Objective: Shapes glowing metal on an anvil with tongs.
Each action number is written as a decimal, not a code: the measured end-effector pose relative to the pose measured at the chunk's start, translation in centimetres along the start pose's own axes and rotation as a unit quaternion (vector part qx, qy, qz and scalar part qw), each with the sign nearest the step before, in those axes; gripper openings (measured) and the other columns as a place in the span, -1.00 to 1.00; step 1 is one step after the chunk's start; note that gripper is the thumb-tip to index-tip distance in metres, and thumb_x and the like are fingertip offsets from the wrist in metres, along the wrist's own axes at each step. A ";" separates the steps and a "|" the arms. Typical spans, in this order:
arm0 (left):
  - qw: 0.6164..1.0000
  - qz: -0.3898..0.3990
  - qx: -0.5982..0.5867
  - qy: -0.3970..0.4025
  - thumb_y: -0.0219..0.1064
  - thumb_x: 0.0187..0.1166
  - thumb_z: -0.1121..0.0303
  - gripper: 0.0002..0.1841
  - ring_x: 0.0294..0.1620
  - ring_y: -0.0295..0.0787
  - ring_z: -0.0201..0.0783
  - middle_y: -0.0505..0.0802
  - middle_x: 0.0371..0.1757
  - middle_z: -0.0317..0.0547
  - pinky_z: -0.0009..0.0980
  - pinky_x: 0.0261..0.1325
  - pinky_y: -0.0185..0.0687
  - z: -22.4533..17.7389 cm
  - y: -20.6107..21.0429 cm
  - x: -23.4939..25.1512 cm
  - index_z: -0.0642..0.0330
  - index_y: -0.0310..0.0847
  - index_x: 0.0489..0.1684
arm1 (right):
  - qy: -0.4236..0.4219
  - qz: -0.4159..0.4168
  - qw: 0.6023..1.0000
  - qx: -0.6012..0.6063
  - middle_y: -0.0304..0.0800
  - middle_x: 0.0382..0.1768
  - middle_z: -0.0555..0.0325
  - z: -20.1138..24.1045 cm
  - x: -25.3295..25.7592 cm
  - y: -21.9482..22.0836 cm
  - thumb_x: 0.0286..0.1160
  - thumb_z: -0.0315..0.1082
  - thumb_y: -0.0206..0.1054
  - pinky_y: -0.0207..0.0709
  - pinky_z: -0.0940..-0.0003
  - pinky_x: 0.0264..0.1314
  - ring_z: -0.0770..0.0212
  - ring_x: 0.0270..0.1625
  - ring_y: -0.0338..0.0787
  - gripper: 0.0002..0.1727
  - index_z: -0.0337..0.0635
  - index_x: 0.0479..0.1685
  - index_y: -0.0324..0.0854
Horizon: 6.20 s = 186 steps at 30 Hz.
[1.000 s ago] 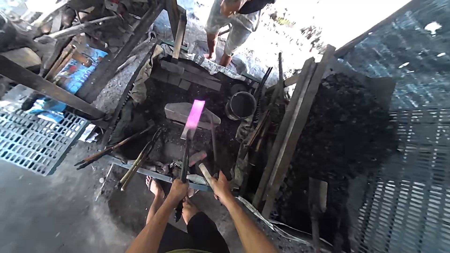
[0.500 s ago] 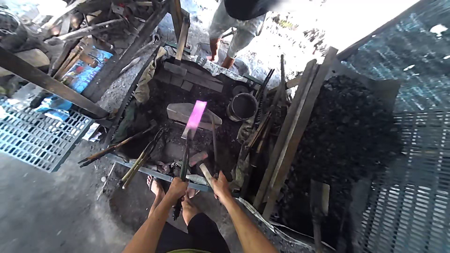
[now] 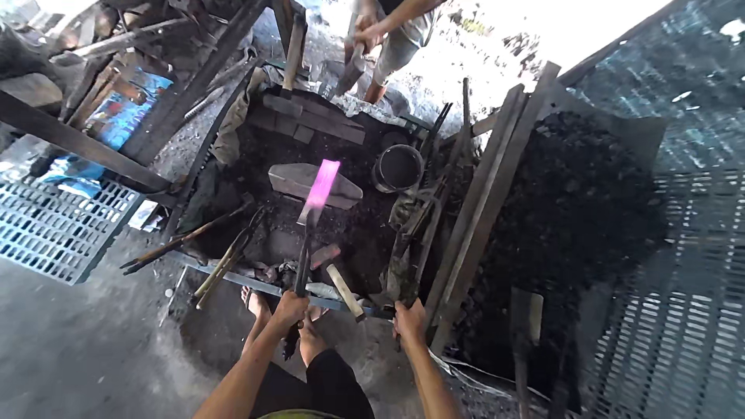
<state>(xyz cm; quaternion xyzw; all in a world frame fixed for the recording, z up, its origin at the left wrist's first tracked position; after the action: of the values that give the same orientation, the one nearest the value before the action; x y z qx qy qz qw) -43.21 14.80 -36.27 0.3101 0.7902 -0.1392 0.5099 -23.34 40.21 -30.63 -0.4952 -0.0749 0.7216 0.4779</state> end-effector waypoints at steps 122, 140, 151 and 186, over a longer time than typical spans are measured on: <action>0.993 0.000 -0.035 0.112 0.41 0.55 0.30 -0.31 0.12 0.76 -0.11 0.78 0.25 0.20 -0.14 0.17 0.72 -5.9 0.5 -3.7 0.36 0.28 0.66 | -0.147 0.407 0.874 -0.220 0.71 0.20 -0.30 17.1 1.8 21.7 0.63 -0.12 0.34 0.68 -0.11 0.15 -0.12 0.02 0.82 -0.28 -0.26 0.69 0.23; 0.874 -0.170 0.453 0.054 0.24 0.73 0.02 -0.47 0.19 0.78 0.28 0.80 0.12 0.40 0.29 0.27 0.62 -16.0 -21.7 -1.5 0.42 0.63 0.24 | 0.103 0.094 0.987 -0.075 0.60 0.43 -0.44 -7.8 -7.7 2.3 0.79 -0.28 0.21 0.56 -0.23 0.45 -0.32 0.40 0.70 -0.47 -0.38 0.63 0.37; 0.814 -0.073 0.574 0.049 0.10 0.81 -0.05 -0.40 0.11 0.79 0.23 0.74 0.17 0.44 0.21 0.17 0.67 -24.9 -27.6 4.7 0.48 0.58 0.21 | 0.278 0.076 0.957 0.036 0.76 0.24 -0.31 -18.3 -29.2 7.3 0.81 -0.28 0.14 0.70 -0.19 0.21 -0.22 0.19 0.82 -0.55 -0.31 0.57 0.42; 0.829 -0.073 0.555 0.012 0.12 0.82 0.02 -0.61 -0.69 0.41 -0.38 0.56 -0.52 -0.24 -0.36 -0.54 0.53 -26.7 -27.4 4.3 0.20 0.58 -0.15 | 0.331 0.070 0.937 0.085 0.81 0.16 -0.21 -23.2 -39.6 19.1 0.80 -0.26 0.17 0.75 -0.08 0.12 -0.10 0.10 0.87 -0.58 -0.23 0.53 0.49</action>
<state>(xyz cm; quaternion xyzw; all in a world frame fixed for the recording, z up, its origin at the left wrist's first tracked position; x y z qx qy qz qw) -81.01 9.52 -30.95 0.4839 0.6067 -0.5869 0.2309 -14.79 -8.66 -27.80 -0.6677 0.1845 0.5518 0.4644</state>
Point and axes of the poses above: each hand's wrist, its own x-axis towards the middle knuckle, its own y-axis out of the palm, z = x × y, the point moved 4 cm from there along x, towards the middle knuckle
